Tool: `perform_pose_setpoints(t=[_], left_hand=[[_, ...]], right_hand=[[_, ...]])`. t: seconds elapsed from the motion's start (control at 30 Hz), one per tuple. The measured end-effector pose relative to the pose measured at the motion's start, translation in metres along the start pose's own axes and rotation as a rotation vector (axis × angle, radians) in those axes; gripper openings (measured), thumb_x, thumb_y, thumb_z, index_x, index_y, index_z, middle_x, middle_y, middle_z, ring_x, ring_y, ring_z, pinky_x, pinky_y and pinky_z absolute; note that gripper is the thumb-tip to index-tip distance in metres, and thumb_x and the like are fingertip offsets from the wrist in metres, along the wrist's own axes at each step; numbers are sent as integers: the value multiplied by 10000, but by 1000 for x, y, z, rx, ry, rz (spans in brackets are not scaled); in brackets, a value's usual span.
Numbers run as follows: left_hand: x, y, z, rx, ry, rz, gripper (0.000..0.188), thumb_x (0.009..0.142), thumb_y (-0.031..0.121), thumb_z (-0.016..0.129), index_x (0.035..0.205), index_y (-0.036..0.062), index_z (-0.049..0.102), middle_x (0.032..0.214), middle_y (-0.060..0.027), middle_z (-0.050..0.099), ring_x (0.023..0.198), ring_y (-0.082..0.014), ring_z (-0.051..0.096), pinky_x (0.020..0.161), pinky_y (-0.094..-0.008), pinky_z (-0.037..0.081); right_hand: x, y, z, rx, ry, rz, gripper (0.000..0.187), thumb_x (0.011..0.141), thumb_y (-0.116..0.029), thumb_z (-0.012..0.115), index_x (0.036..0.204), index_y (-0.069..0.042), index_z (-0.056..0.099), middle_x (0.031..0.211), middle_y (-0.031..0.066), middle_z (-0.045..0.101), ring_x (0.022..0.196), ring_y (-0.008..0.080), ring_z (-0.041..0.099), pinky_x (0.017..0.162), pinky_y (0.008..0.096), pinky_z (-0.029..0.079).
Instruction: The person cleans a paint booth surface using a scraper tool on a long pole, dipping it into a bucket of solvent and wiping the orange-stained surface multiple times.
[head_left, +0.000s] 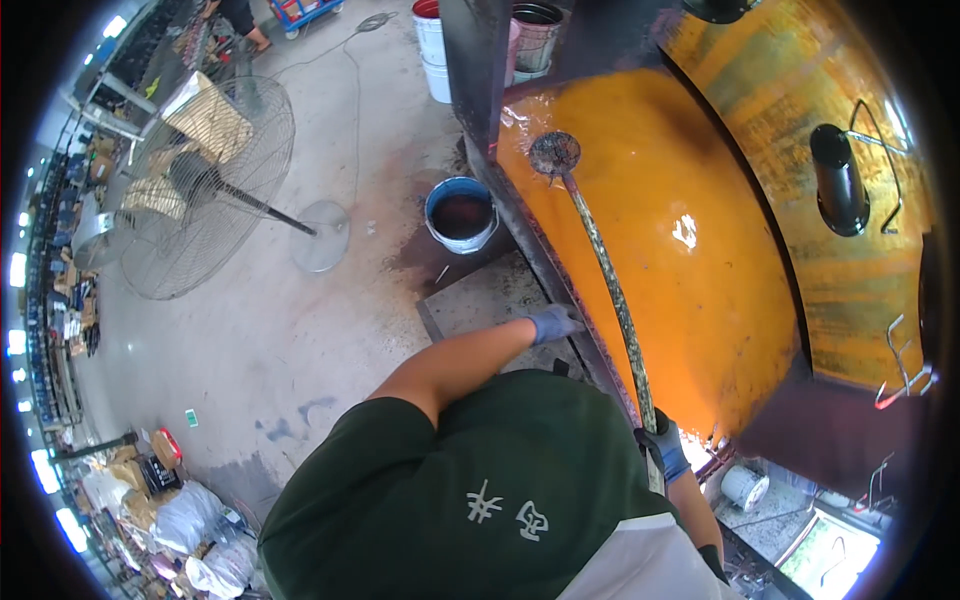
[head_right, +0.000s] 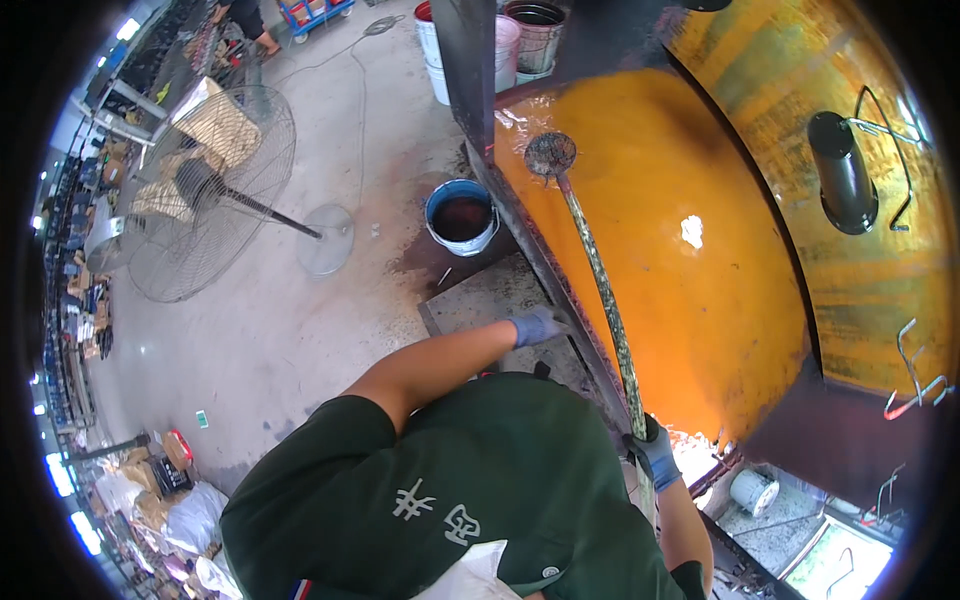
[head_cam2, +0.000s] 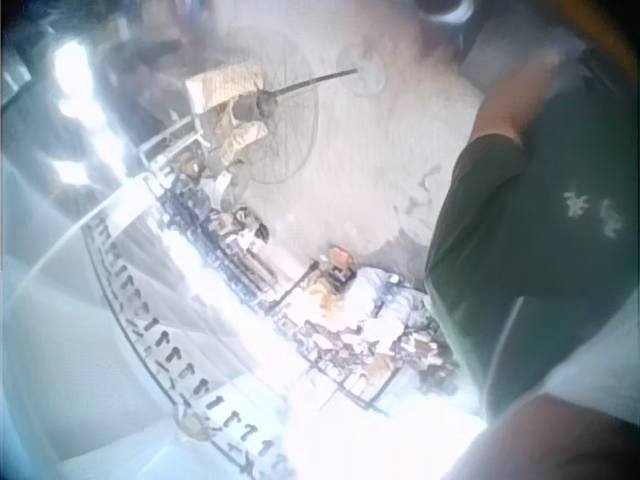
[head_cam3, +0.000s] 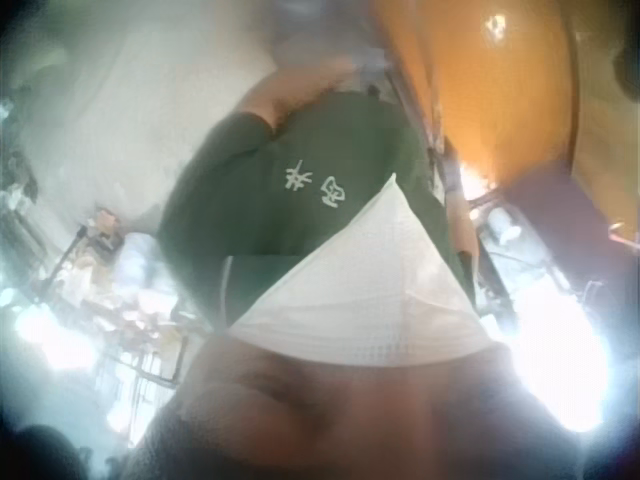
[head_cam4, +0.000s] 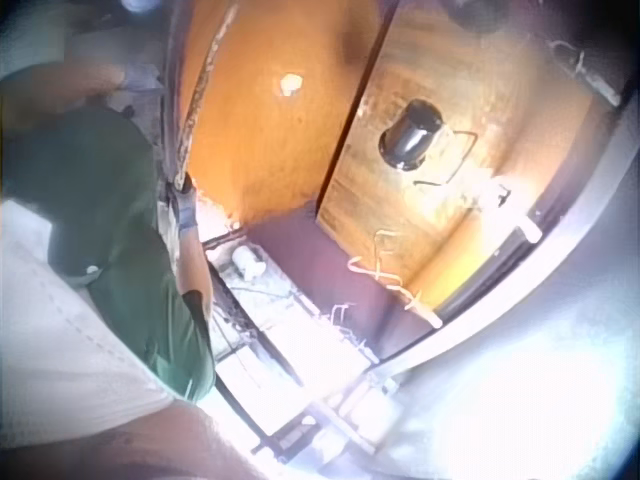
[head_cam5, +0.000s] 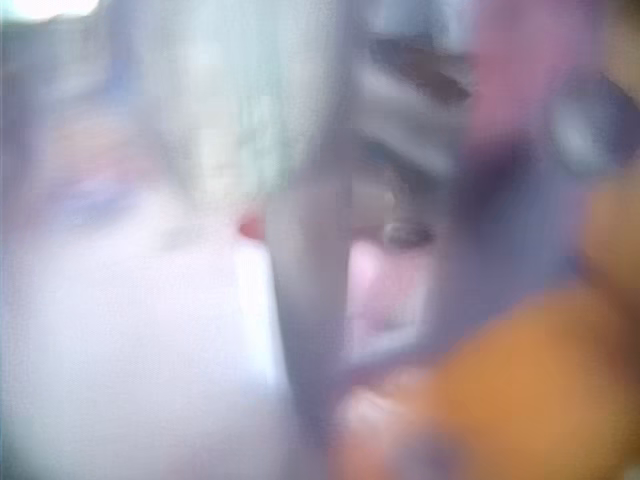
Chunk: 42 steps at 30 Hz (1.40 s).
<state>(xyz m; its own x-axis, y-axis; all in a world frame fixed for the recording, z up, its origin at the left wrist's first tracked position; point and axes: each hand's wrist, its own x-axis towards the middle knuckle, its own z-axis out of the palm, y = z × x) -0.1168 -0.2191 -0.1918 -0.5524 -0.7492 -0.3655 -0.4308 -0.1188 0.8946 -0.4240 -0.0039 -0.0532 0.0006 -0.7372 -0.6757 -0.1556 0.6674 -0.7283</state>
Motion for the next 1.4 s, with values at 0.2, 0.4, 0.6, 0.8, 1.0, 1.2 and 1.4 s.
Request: perform_pose_setpoints(t=[0.2, 0.4, 0.6, 0.8, 1.0, 1.2, 1.4], left_hand=[[43, -10, 73, 81, 33, -59, 389, 790, 391, 705, 982, 53, 694, 903, -169, 676, 844, -294, 653, 774, -392, 512], [56, 2, 92, -1130, 131, -635, 420, 737, 389, 800, 989, 79, 671, 917, -99, 634, 786, -247, 622, 692, -414, 528], [89, -70, 98, -676, 274, -582, 608, 695, 422, 828, 1040, -51, 665, 992, -146, 669, 807, -196, 635, 661, -396, 518], [88, -125, 80, -1056, 260, -584, 210, 815, 170, 675, 1015, 108, 684, 822, -42, 617, 741, -206, 552, 642, -363, 477], [80, -132, 77, -1143, 380, -585, 203, 775, 210, 703, 943, 99, 677, 790, -46, 602, 687, -205, 519, 617, -366, 457], [71, -100, 80, -1560, 493, -442, 205, 831, 191, 676, 1008, 96, 635, 811, -54, 650, 684, -198, 630, 570, -346, 529], [66, -176, 154, -213, 451, -807, 254, 841, 224, 673, 1044, 74, 643, 892, -139, 683, 746, -265, 665, 616, -393, 544]], right_hand=[[-3, -22, 10, -398, 13, -99, 600, 761, -104, 732, 1298, 9, 489, 1193, 160, 619, 1114, 254, 597, 948, 337, 463], [38, -5, 7, -1063, 104, -393, 653, 778, -268, 674, 1337, -29, 433, 900, 238, 658, 783, 410, 649, 690, 474, 529], [52, -6, 0, -1085, -6, -434, 669, 816, -275, 654, 1375, -25, 386, 1142, 231, 580, 1046, 372, 580, 880, 428, 479], [23, 66, -51, -30, -277, 181, 590, 817, -168, 734, 1321, -56, 450, 1126, 103, 608, 967, 183, 602, 790, 313, 510], [-5, 81, -69, 146, -292, 391, 538, 789, -101, 757, 1266, -105, 506, 958, 28, 622, 785, 133, 596, 665, 276, 511], [0, 75, -46, -894, -49, -117, 588, 804, -354, 668, 1302, -104, 480, 994, 229, 644, 847, 426, 629, 724, 497, 521], [37, 134, -23, -946, -121, -140, 552, 816, -379, 649, 1275, -117, 489, 945, 218, 661, 838, 424, 634, 712, 522, 506]])
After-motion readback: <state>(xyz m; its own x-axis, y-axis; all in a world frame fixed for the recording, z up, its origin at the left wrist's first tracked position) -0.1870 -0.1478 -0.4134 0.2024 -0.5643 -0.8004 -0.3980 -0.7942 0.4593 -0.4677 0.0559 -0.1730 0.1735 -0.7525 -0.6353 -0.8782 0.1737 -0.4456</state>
